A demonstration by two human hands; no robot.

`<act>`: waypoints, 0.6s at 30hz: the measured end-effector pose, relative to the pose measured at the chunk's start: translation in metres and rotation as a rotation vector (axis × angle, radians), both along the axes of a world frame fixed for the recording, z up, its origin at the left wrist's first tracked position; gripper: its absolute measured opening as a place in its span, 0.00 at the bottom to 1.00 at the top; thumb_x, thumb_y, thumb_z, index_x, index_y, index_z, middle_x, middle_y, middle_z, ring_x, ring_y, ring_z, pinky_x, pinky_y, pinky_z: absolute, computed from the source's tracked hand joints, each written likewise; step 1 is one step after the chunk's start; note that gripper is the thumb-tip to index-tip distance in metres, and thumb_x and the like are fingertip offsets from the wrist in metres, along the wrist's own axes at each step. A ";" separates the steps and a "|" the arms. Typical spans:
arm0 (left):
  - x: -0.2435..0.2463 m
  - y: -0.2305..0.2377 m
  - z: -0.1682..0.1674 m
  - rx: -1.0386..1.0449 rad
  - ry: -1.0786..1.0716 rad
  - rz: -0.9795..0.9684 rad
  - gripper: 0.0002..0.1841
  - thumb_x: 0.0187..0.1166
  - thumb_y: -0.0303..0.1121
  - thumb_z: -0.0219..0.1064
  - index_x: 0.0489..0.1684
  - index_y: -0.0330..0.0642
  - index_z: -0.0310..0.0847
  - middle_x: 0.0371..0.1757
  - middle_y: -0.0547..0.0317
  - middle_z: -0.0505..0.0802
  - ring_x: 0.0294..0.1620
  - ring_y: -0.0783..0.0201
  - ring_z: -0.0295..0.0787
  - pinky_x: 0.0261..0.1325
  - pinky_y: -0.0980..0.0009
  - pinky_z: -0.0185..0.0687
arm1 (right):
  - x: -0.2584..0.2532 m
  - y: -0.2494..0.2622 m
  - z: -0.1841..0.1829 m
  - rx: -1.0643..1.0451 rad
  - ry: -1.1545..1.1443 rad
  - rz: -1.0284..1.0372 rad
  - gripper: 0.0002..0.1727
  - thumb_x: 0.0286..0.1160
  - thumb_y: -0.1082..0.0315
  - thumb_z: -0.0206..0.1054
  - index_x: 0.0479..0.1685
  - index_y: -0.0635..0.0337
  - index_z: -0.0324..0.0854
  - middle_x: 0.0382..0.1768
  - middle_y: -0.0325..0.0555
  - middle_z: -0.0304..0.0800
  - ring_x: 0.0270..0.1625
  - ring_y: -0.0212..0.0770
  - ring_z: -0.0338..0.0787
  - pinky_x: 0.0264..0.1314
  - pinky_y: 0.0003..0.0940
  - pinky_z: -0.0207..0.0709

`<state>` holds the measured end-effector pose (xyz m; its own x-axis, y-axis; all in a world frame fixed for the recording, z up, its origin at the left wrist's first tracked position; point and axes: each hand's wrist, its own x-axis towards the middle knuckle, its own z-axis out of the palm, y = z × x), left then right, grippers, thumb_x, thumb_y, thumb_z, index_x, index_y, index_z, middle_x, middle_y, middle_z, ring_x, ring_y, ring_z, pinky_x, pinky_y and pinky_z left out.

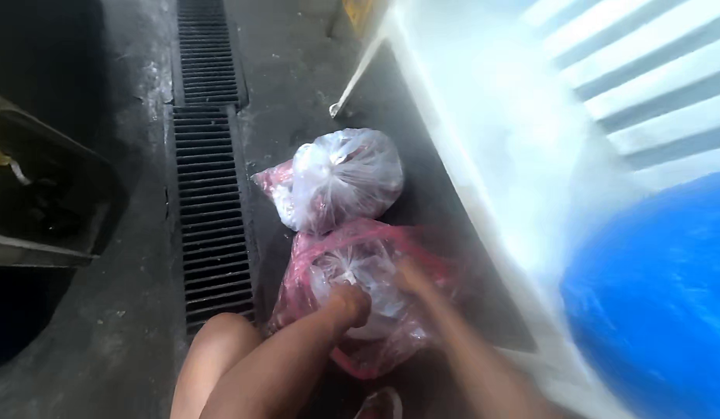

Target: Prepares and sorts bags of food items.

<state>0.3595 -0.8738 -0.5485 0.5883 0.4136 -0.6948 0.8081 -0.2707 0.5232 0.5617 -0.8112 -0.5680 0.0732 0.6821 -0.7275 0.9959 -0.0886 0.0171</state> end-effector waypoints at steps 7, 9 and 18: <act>0.005 0.000 0.009 -0.014 0.013 0.013 0.19 0.72 0.40 0.74 0.57 0.41 0.87 0.72 0.41 0.84 0.74 0.32 0.77 0.58 0.26 0.76 | -0.011 -0.014 -0.001 0.202 -0.003 -0.191 0.26 0.76 0.67 0.67 0.74 0.66 0.77 0.67 0.67 0.85 0.73 0.66 0.83 0.76 0.68 0.72; 0.006 0.001 0.012 -0.028 0.021 0.006 0.18 0.71 0.39 0.75 0.56 0.41 0.87 0.72 0.40 0.84 0.74 0.32 0.76 0.59 0.25 0.76 | -0.012 -0.008 -0.002 0.204 -0.018 -0.230 0.38 0.72 0.67 0.70 0.84 0.66 0.64 0.72 0.68 0.81 0.75 0.66 0.81 0.78 0.66 0.72; -0.003 0.002 0.023 -0.083 0.019 0.010 0.17 0.73 0.37 0.73 0.54 0.38 0.87 0.68 0.39 0.86 0.69 0.34 0.82 0.57 0.28 0.78 | -0.015 0.014 -0.005 0.017 -0.131 -0.170 0.31 0.71 0.62 0.74 0.73 0.68 0.78 0.69 0.69 0.83 0.75 0.67 0.82 0.76 0.69 0.71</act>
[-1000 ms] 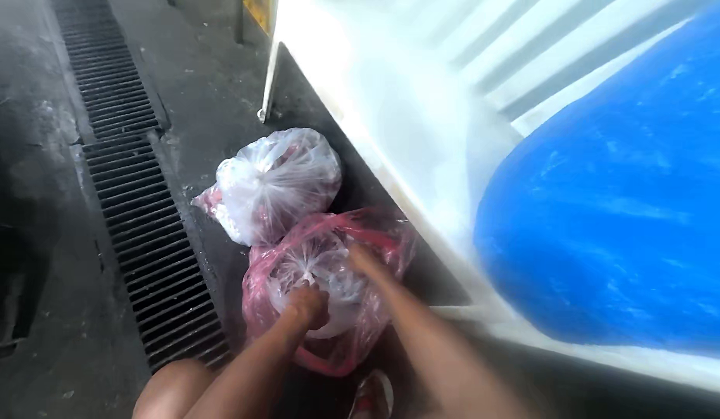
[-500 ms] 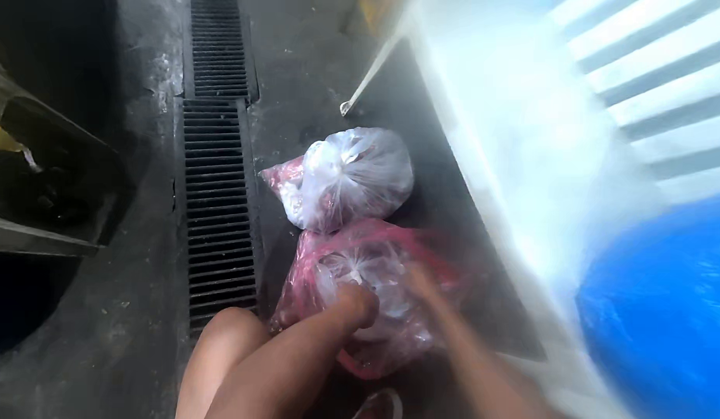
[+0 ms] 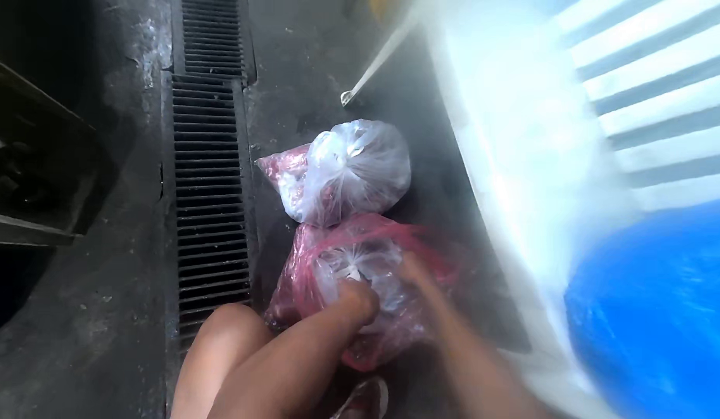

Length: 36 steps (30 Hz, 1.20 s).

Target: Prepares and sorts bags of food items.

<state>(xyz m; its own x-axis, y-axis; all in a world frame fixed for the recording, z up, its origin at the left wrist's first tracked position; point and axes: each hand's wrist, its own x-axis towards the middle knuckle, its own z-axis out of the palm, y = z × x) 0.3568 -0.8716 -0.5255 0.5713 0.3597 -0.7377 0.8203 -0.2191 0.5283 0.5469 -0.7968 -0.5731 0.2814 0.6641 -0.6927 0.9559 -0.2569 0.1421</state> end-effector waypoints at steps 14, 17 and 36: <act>-0.007 0.008 0.011 -0.052 -0.046 0.035 0.15 0.73 0.36 0.73 0.53 0.37 0.87 0.61 0.38 0.90 0.65 0.35 0.84 0.57 0.28 0.77 | -0.007 -0.011 0.008 -0.019 0.072 -0.057 0.25 0.76 0.67 0.70 0.71 0.67 0.80 0.67 0.68 0.86 0.72 0.65 0.84 0.76 0.68 0.73; -0.005 0.018 -0.001 0.098 -0.221 0.153 0.29 0.71 0.35 0.75 0.75 0.43 0.78 0.80 0.40 0.78 0.78 0.31 0.73 0.66 0.25 0.74 | -0.016 -0.027 0.018 0.001 0.098 -0.059 0.26 0.75 0.65 0.72 0.72 0.65 0.79 0.66 0.66 0.86 0.70 0.64 0.85 0.75 0.66 0.74; 0.093 0.040 -0.070 0.362 -0.044 -0.005 0.32 0.74 0.42 0.71 0.82 0.49 0.75 0.93 0.50 0.64 0.94 0.38 0.51 0.82 0.23 0.51 | 0.043 -0.067 0.013 0.131 0.670 -0.340 0.30 0.79 0.70 0.65 0.83 0.60 0.72 0.74 0.59 0.82 0.74 0.52 0.84 0.80 0.52 0.75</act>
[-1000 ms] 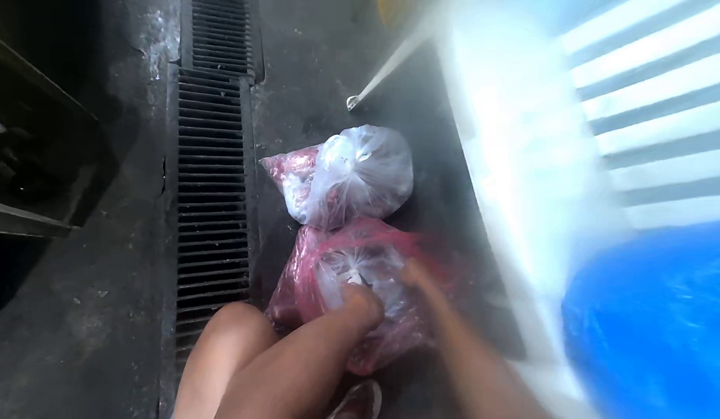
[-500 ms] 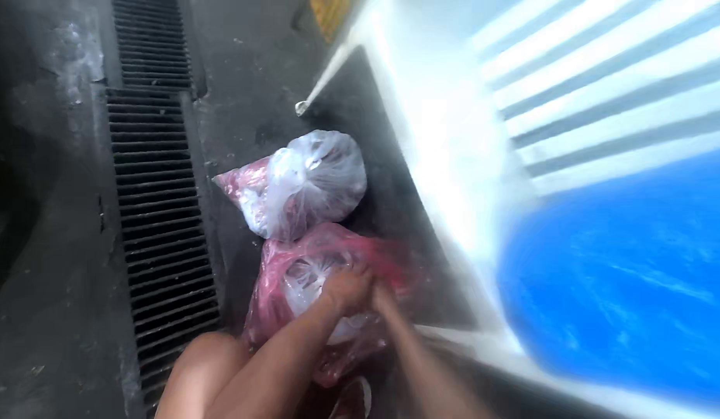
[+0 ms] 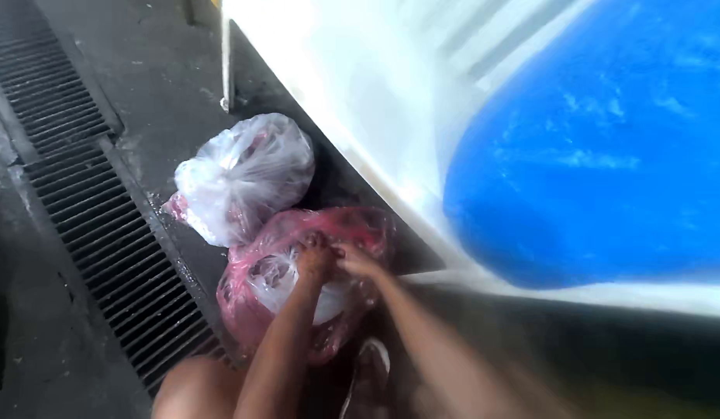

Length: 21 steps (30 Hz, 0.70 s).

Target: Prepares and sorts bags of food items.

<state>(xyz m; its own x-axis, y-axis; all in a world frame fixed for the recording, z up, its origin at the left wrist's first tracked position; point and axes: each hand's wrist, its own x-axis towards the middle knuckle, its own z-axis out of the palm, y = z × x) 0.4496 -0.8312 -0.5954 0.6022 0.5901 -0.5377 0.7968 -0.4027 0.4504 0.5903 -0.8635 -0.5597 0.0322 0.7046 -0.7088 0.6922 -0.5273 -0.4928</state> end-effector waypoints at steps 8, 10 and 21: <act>0.015 -0.004 0.013 0.069 0.112 -0.044 0.32 0.70 0.42 0.71 0.79 0.53 0.78 0.91 0.50 0.68 0.92 0.36 0.55 0.79 0.22 0.54 | 0.000 0.019 -0.011 0.058 -0.329 -0.063 0.28 0.84 0.59 0.65 0.79 0.64 0.72 0.78 0.64 0.75 0.82 0.62 0.74 0.83 0.62 0.67; 0.010 -0.013 0.009 0.124 0.077 -0.045 0.32 0.70 0.41 0.70 0.80 0.56 0.77 0.91 0.52 0.69 0.91 0.38 0.57 0.77 0.23 0.58 | 0.004 0.020 -0.016 0.057 -0.326 -0.069 0.29 0.79 0.57 0.70 0.76 0.63 0.75 0.75 0.63 0.79 0.79 0.62 0.77 0.80 0.64 0.70; 0.007 -0.027 0.005 0.173 0.054 -0.002 0.29 0.69 0.44 0.70 0.75 0.58 0.81 0.79 0.54 0.83 0.84 0.42 0.69 0.71 0.31 0.69 | 0.000 0.009 -0.017 0.085 -0.322 -0.105 0.30 0.76 0.61 0.72 0.75 0.65 0.74 0.76 0.65 0.77 0.78 0.64 0.78 0.77 0.64 0.73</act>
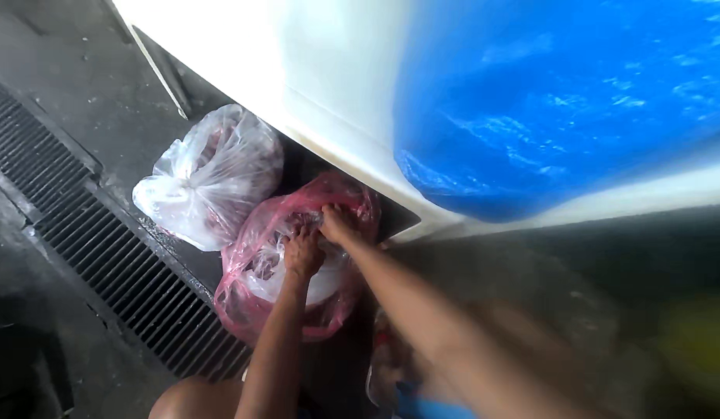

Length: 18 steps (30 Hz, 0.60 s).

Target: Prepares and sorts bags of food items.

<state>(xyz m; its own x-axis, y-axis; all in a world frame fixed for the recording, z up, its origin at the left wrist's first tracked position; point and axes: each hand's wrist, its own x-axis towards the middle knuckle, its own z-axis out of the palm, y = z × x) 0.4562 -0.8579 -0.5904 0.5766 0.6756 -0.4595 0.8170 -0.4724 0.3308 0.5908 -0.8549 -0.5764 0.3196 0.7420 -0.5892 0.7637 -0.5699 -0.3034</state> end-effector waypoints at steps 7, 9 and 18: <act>-0.007 -0.008 -0.005 0.014 -0.056 0.063 0.31 0.69 0.47 0.71 0.77 0.57 0.79 0.78 0.53 0.82 0.81 0.43 0.71 0.74 0.33 0.68 | -0.001 0.000 -0.013 0.080 0.055 -0.097 0.38 0.70 0.53 0.79 0.76 0.66 0.74 0.79 0.68 0.73 0.82 0.67 0.71 0.81 0.67 0.68; -0.009 -0.010 -0.006 0.010 -0.067 0.073 0.31 0.70 0.46 0.71 0.78 0.57 0.79 0.78 0.53 0.82 0.83 0.44 0.70 0.76 0.33 0.66 | -0.005 0.001 -0.011 0.070 0.030 -0.104 0.38 0.69 0.55 0.79 0.77 0.66 0.73 0.79 0.68 0.72 0.82 0.68 0.71 0.80 0.67 0.68; -0.020 -0.027 -0.029 0.036 -0.127 0.099 0.32 0.78 0.43 0.62 0.87 0.59 0.70 0.87 0.55 0.75 0.89 0.48 0.64 0.81 0.39 0.64 | 0.010 0.005 -0.015 0.035 0.063 -0.044 0.50 0.63 0.50 0.84 0.85 0.60 0.65 0.83 0.66 0.68 0.85 0.66 0.67 0.83 0.69 0.63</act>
